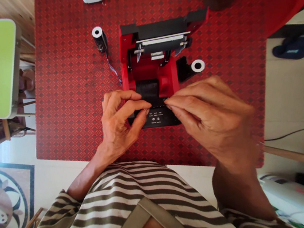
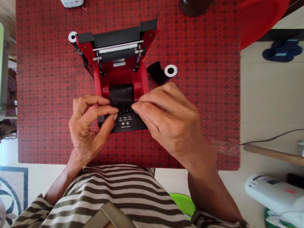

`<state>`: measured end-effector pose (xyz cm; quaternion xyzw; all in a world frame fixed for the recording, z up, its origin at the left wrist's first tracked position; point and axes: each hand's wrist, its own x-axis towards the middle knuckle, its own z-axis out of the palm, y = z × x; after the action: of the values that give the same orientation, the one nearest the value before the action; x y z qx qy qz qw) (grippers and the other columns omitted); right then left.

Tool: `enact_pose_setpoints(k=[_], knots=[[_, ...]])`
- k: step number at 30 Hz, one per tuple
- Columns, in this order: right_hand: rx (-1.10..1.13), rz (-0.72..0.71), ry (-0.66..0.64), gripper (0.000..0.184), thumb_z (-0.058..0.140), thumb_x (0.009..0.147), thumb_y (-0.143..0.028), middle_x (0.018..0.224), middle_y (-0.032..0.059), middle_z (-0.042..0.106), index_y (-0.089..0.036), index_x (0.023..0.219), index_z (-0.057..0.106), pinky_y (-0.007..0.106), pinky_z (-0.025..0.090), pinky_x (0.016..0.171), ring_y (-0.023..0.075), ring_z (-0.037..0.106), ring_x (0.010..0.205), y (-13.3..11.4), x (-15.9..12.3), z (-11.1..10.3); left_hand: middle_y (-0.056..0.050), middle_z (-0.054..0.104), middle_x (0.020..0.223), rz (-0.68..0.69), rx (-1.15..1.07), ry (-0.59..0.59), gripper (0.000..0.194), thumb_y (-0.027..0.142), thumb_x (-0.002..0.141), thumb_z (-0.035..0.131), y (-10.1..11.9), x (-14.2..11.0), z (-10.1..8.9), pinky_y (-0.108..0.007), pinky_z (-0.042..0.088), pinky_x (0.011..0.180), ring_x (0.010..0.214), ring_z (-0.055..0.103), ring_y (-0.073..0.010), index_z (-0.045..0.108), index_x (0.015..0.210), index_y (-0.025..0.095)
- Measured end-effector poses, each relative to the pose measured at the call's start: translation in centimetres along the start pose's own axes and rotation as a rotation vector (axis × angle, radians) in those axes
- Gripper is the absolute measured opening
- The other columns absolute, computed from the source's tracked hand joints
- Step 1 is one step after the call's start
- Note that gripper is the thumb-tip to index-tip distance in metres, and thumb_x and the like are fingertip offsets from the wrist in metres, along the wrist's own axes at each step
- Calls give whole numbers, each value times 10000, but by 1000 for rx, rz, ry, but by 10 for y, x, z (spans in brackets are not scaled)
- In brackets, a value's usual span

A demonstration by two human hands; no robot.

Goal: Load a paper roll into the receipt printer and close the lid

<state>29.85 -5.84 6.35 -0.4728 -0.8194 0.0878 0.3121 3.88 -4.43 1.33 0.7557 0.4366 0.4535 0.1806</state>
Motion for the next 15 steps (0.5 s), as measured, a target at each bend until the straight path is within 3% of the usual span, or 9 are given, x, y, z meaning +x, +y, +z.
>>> enact_pose_setpoints(k=[5,9,12,15], knots=[[-73,-2,68,374,741,1195,-89,1158,61,939,-392,1354,891,585,722,951,346,855,1041,-3,-5,12,-28,901,1233,15,-19,32,165,230,1209,853,2,0,3,-532,640,1120,1166,788,-286,930,1255,369],[-100,-1,102,437,727,1195,-85,1150,73,930,-395,1466,873,570,715,961,345,841,1007,-10,-10,20,-18,899,1162,31,-39,60,203,188,1206,839,4,1,5,-521,618,1098,1145,791,-285,925,1249,367],[-68,3,99,503,786,1184,-113,1125,59,922,-397,1596,830,557,717,963,342,835,986,-12,-10,10,-13,908,1164,37,-44,57,192,178,1210,833,4,0,4,-506,608,1076,1126,806,-273,914,1239,349],[-84,-13,119,438,865,1176,-207,1227,83,952,-370,1582,847,596,737,1027,373,895,1061,-5,2,-6,-11,912,1160,46,-16,39,148,221,1228,825,3,0,1,-506,609,1062,1109,818,-265,912,1219,341]])
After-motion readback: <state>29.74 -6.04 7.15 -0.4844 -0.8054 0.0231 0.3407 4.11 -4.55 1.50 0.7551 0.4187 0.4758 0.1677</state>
